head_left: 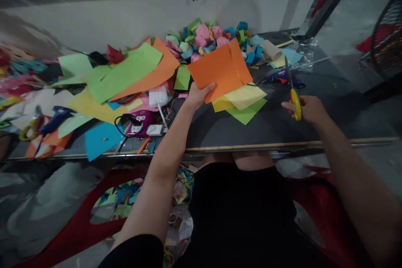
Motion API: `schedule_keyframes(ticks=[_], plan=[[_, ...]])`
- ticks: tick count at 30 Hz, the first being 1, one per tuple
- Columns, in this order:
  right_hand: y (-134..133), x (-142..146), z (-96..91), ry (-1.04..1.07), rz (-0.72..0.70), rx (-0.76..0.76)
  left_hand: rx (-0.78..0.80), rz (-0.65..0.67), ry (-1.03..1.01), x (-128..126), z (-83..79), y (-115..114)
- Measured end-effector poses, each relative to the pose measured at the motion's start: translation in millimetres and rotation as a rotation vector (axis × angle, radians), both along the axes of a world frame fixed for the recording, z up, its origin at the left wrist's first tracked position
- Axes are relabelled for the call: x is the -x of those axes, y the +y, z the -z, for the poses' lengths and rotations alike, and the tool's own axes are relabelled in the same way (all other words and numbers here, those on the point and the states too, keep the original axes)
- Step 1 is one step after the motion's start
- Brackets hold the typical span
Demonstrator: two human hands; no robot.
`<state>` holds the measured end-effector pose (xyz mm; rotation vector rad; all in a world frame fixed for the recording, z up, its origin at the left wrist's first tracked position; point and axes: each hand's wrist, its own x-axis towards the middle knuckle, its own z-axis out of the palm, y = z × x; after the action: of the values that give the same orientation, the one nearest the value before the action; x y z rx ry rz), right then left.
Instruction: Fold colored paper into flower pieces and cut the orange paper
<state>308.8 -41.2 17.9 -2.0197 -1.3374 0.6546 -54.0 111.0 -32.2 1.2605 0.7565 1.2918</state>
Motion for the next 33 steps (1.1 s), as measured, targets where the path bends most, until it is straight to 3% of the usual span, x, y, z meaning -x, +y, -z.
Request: schedule_keyframes(ticks=[4, 6, 10, 12, 20, 24, 29, 33], plan=[[12.8, 41.1, -1.2, 0.514, -0.072, 0.012, -0.012, -0.044, -0.058, 4.0, -0.6, 4.4], [20.2, 60.6, 1.7, 0.581, -0.123, -0.02, -0.026, -0.054, -0.072, 6.6, -1.0, 6.1], [38.9, 83.2, 13.2, 0.703, -0.115, -0.318, -0.045, -0.112, -0.109, 10.2, 0.0, 11.0], [48.5, 85.7, 17.1, 0.745, -0.12, -0.374, -0.068, -0.176, -0.114, 11.5, 1.7, 15.1], [63.3, 89.0, 15.7, 0.692, -0.281, -0.103, -0.106, -0.247, -0.06, 18.5, 7.0, 24.9], [59.7, 90.1, 8.8, 0.452, -0.346, 0.04, -0.083, -0.252, -0.072, 20.0, 6.0, 24.1], [48.8, 95.2, -5.1, 0.361, -0.38, 0.117, -0.07, -0.246, -0.067, 20.0, 5.7, 24.1], [49.4, 99.2, -4.8, 0.242, -0.388, 0.146, -0.032, -0.229, -0.059, 18.2, 6.5, 21.6]])
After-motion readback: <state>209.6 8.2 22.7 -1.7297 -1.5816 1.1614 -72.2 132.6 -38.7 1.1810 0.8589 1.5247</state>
